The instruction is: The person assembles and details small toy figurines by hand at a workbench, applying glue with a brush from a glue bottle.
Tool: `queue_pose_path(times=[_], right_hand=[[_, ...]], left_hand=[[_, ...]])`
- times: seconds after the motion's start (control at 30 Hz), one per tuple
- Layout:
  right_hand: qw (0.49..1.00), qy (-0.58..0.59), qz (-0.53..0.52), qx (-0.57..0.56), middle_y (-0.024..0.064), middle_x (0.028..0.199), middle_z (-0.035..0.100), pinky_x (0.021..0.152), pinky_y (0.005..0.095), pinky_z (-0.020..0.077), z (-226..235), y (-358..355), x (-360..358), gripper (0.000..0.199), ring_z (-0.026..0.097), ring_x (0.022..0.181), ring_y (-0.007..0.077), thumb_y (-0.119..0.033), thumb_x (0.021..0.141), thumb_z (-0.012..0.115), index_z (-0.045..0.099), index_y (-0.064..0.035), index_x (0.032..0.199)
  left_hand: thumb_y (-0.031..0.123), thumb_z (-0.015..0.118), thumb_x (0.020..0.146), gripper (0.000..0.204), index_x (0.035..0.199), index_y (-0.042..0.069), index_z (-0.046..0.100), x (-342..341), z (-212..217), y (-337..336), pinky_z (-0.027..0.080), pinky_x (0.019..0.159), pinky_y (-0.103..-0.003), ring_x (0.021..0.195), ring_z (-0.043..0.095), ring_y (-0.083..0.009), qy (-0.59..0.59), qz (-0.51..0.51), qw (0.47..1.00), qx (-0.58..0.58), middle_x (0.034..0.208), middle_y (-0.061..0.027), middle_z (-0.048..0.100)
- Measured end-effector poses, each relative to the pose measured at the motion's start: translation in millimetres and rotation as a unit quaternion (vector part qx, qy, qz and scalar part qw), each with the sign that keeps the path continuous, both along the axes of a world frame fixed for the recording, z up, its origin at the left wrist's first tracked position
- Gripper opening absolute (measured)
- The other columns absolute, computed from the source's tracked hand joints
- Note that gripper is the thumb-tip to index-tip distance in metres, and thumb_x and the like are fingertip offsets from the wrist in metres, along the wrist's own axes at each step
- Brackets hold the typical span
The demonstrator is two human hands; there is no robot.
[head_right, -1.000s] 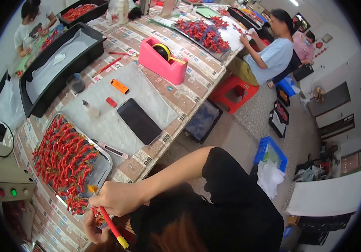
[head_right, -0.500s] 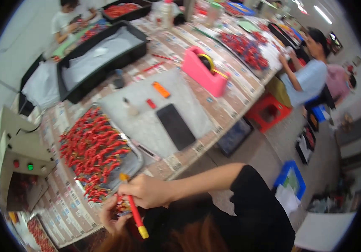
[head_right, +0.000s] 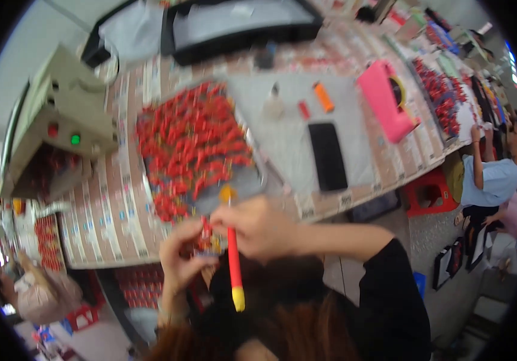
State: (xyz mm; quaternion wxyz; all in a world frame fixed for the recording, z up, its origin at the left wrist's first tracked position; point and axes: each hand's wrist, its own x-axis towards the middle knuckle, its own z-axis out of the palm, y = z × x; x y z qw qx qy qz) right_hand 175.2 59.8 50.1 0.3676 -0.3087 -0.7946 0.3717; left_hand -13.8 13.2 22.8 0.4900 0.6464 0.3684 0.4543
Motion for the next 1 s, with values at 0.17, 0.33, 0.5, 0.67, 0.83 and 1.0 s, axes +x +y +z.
queue_pose_path(times=[0.17,0.33,0.5,0.67,0.83,1.0], right_hand=[[1.000,0.007,0.002,-0.011,0.0116,0.058,0.052,0.046,0.0323,0.0413,-5.7,10.6,-9.4,0.010,0.055,0.053,0.0271,-0.004,0.071,0.058,0.051,-0.0032,0.079],[1.000,-0.015,0.014,-0.021,0.0114,0.057,0.052,0.046,0.0320,0.0415,-10.5,5.9,-15.3,0.011,0.055,0.052,0.0272,-0.004,0.071,0.058,0.051,-0.0020,0.078],[1.000,-0.002,0.021,0.012,0.0088,0.057,0.053,0.041,0.0266,0.0385,-14.9,1.0,-15.2,0.013,0.054,0.047,0.0191,0.000,0.069,0.061,0.053,0.0006,0.080],[1.000,-0.003,0.018,0.012,0.0086,0.058,0.054,0.042,0.0259,0.0391,-15.3,-0.1,-14.1,0.012,0.054,0.047,0.0188,-0.001,0.070,0.060,0.053,0.0007,0.080],[1.000,-0.022,0.012,-0.001,0.0075,0.057,0.054,0.042,0.0246,0.0389,-15.5,1.8,-11.9,0.012,0.054,0.046,0.0175,-0.001,0.070,0.060,0.053,0.0003,0.080],[1.000,-0.024,0.010,-0.006,0.0065,0.055,0.052,0.041,0.0242,0.0381,-15.3,1.1,-13.6,0.011,0.053,0.045,0.0166,-0.002,0.071,0.060,0.053,0.0002,0.079]], left_hand=[[0.000,0.073,0.057,0.056,0.107,-0.002,0.049,-5.4,-2.2,11.9,0.047,0.075,-0.026,0.096,0.052,-0.0190,-0.017,0.004,1.000,0.011,0.109,-0.0153,0.049],[0.002,0.074,0.056,0.056,0.106,-0.002,0.050,-8.0,-14.6,1.1,0.048,0.075,-0.027,0.095,0.053,-0.0189,-0.063,0.023,0.997,-0.024,0.108,-0.0163,0.050],[0.004,0.075,0.055,0.056,0.105,-0.003,0.050,-8.2,-15.6,-6.4,0.048,0.074,-0.028,0.094,0.053,-0.0197,-0.047,0.034,0.998,-0.016,0.107,-0.0165,0.051],[0.007,0.075,0.055,0.055,0.104,-0.003,0.051,-7.4,-12.4,-4.5,0.049,0.071,-0.027,0.093,0.054,-0.0200,-0.032,0.038,0.999,0.004,0.105,-0.0171,0.052],[0.008,0.075,0.056,0.053,0.103,-0.004,0.051,-6.4,-11.9,-1.7,0.050,0.069,-0.026,0.092,0.055,-0.0195,-0.020,0.034,0.999,-0.006,0.106,-0.0170,0.052],[0.007,0.075,0.057,0.053,0.103,-0.004,0.051,-7.9,-15.5,-3.3,0.050,0.069,-0.026,0.092,0.055,-0.0193,-0.019,0.035,0.999,-0.010,0.106,-0.0174,0.052]])
